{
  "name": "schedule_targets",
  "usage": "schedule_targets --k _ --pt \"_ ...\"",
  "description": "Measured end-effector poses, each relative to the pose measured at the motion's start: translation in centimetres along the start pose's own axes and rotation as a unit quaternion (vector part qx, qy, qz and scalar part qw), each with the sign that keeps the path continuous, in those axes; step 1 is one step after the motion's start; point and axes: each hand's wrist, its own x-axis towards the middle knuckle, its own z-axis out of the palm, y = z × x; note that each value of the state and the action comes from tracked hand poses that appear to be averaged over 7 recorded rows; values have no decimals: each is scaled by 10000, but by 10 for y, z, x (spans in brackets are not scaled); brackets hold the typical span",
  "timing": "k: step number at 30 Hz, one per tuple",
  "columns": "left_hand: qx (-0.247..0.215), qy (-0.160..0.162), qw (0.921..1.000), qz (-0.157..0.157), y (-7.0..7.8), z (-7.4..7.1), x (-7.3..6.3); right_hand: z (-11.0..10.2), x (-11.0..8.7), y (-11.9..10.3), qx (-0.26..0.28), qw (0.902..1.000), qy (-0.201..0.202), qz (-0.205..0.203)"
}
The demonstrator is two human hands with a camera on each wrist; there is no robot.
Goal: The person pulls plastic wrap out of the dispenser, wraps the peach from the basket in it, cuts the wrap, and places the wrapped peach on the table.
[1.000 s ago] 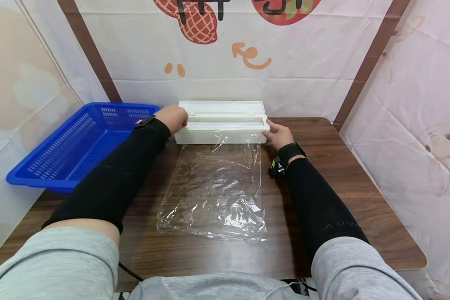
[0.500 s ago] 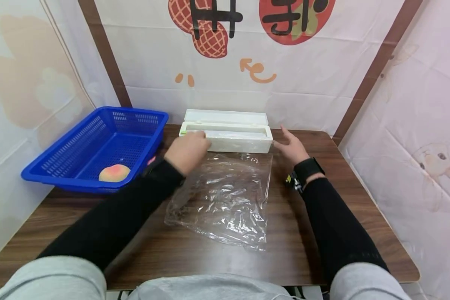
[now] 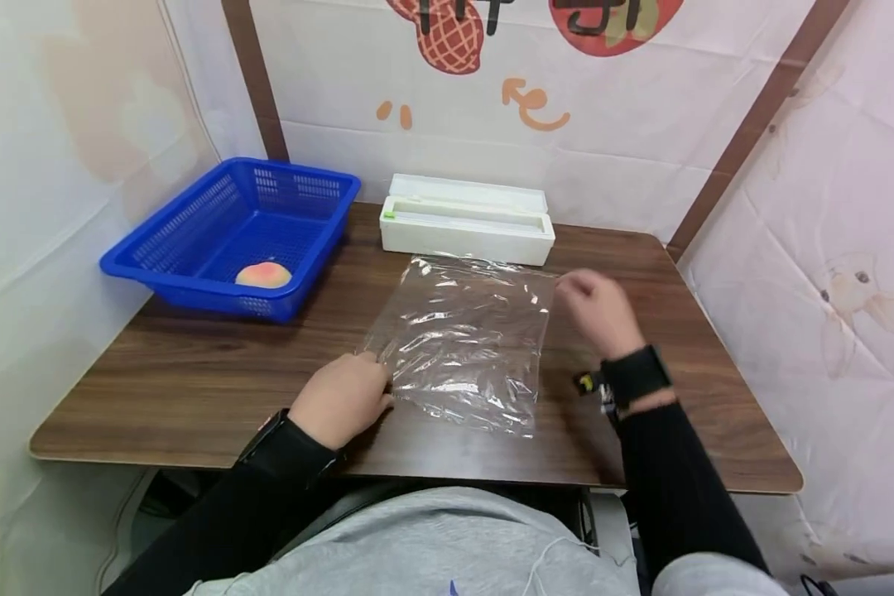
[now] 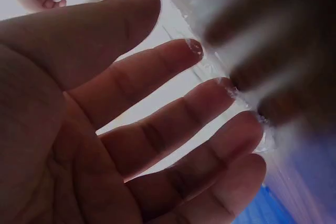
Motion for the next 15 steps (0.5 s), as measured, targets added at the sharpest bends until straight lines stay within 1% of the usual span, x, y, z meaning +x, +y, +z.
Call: schedule_targets --k 1,3,4,5,6,7,8,10,12,15 --pt "-44 13 10000 0 3 0 -4 7 -16 -10 -118 9982 -517 -266" --pt "-119 157 9998 23 5 -2 -10 22 -43 -26 -316 9863 -1447 -725" --pt "-122 275 9995 64 5 -4 -12 29 -54 -32 -464 9787 -1781 -914" --pt "-138 403 9991 80 4 -6 -13 35 -62 -36 -623 9720 -1986 -1087" --pt "-132 521 9985 78 2 -9 -14 40 -68 -38 -788 9678 -2065 -1203" --pt "-131 610 9980 59 1 -12 -16 43 -72 -39 -935 9654 -2064 -1287" --pt "-137 680 9976 12 -1 -15 -18 44 -75 -40 -1069 9646 -2013 -1324" --pt "-179 696 9974 -100 -6 -19 -24 41 -77 -41 -1341 9633 -1909 -1324" --pt "-321 644 9969 -324 -11 -22 -35 33 -79 -44 -1346 9646 -1897 -1246" --pt "-577 776 9934 -616 -22 -30 -50 20 -84 -50 -1105 9691 -1863 -1182"
